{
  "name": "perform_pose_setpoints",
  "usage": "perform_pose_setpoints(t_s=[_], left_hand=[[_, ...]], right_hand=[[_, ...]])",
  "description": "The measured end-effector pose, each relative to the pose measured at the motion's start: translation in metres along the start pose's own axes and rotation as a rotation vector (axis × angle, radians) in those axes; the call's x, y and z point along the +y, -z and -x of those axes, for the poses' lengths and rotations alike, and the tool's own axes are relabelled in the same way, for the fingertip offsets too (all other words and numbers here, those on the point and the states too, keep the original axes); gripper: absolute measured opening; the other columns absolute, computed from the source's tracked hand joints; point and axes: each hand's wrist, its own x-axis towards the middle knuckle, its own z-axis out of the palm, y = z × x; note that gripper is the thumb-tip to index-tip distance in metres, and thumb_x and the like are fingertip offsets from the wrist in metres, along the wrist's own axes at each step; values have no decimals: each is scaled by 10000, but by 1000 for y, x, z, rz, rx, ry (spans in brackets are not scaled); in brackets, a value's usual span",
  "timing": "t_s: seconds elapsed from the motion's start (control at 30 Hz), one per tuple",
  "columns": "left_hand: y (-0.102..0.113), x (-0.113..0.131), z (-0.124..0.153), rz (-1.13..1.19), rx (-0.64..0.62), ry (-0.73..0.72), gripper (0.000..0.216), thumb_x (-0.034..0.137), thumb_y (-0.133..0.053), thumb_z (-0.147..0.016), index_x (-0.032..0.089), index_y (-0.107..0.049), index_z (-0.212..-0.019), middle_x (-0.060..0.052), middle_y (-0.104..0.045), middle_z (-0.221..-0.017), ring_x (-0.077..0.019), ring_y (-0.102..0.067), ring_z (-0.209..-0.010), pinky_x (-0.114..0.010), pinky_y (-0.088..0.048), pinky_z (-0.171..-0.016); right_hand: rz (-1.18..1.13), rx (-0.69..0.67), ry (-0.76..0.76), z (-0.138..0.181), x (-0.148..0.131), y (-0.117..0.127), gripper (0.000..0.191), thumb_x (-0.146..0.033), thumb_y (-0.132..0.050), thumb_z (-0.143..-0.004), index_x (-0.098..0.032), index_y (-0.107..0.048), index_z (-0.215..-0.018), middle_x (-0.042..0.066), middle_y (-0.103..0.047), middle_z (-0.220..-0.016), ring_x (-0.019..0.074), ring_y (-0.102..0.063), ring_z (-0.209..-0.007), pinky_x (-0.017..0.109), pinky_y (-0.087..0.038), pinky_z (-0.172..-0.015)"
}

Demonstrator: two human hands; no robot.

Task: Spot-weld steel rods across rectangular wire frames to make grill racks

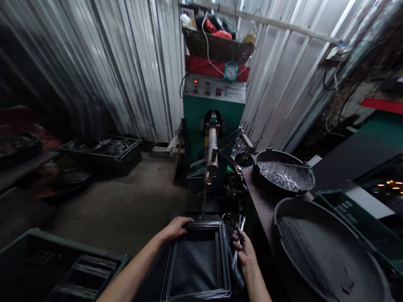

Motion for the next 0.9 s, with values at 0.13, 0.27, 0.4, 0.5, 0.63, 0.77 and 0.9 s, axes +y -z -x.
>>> perform_pose_setpoints(t_s=[0.13, 0.27, 0.4, 0.5, 0.63, 0.77, 0.9], left_hand=[[-8, 5, 15, -88, 60, 58, 465, 130, -510, -611, 218, -566, -1064, -40, -601, -1085, -196, -511, -1017, -291, -347, -875], [-20, 3, 28, -92, 165, 119, 480, 216, -529, -649, 198, -522, -1129, -62, -558, -1144, -215, -475, -1050, -320, -337, -886], [-30, 3, 31, -83, 225, 136, 491, 117, -489, -638, 168, -525, -1125, -73, -553, -1144, -201, -467, -1051, -305, -333, -893], [-37, 3, 31, -55, 288, 133, 478, 79, -462, -636, 158, -544, -1101, -71, -569, -1117, -194, -475, -1037, -304, -333, -901], [-46, -2, 35, 61, 419, 68, 375, 174, -463, -703, 167, -571, -1061, -74, -591, -1075, -199, -497, -1009, -319, -352, -898], [-52, -11, 36, 170, 516, 52, 329, 223, -454, -721, 193, -597, -1015, -79, -603, -1047, -210, -512, -1007, -335, -368, -898], [-52, -19, 33, 240, 562, 62, 325, 181, -447, -697, 196, -618, -973, -79, -621, -1009, -210, -532, -983, -344, -387, -893]], right_hand=[[26, -52, 3, 10, 4, -5, 157, -135, -609, -700, -169, -489, -795, -37, -484, -593, 17, -428, -399, 55, -269, -257], [40, -45, -16, 24, 2, -7, 176, -131, -630, -689, -166, -495, -797, -35, -476, -597, 24, -458, -428, 50, -293, -277], [77, -25, -60, 38, 2, -3, 158, -145, -626, -702, -159, -508, -806, -30, -476, -594, 18, -446, -420, 41, -258, -275], [200, -23, -26, 41, 2, -1, 186, -177, -638, -691, -165, -526, -838, -37, -486, -585, 8, -390, -375, 55, -218, -264], [568, 0, 87, 30, -12, -9, 209, -153, -635, -651, -158, -563, -848, -38, -493, -538, 35, -393, -364, 94, -212, -272], [1125, 4, 352, 0, -51, -45, 141, -158, -582, -671, -169, -595, -812, -24, -523, -510, 81, -443, -399, 149, -284, -324], [1600, -101, 650, -45, -97, -107, 110, -156, -580, -657, -175, -617, -759, 4, -588, -601, 132, -530, -556, 207, -391, -480]])
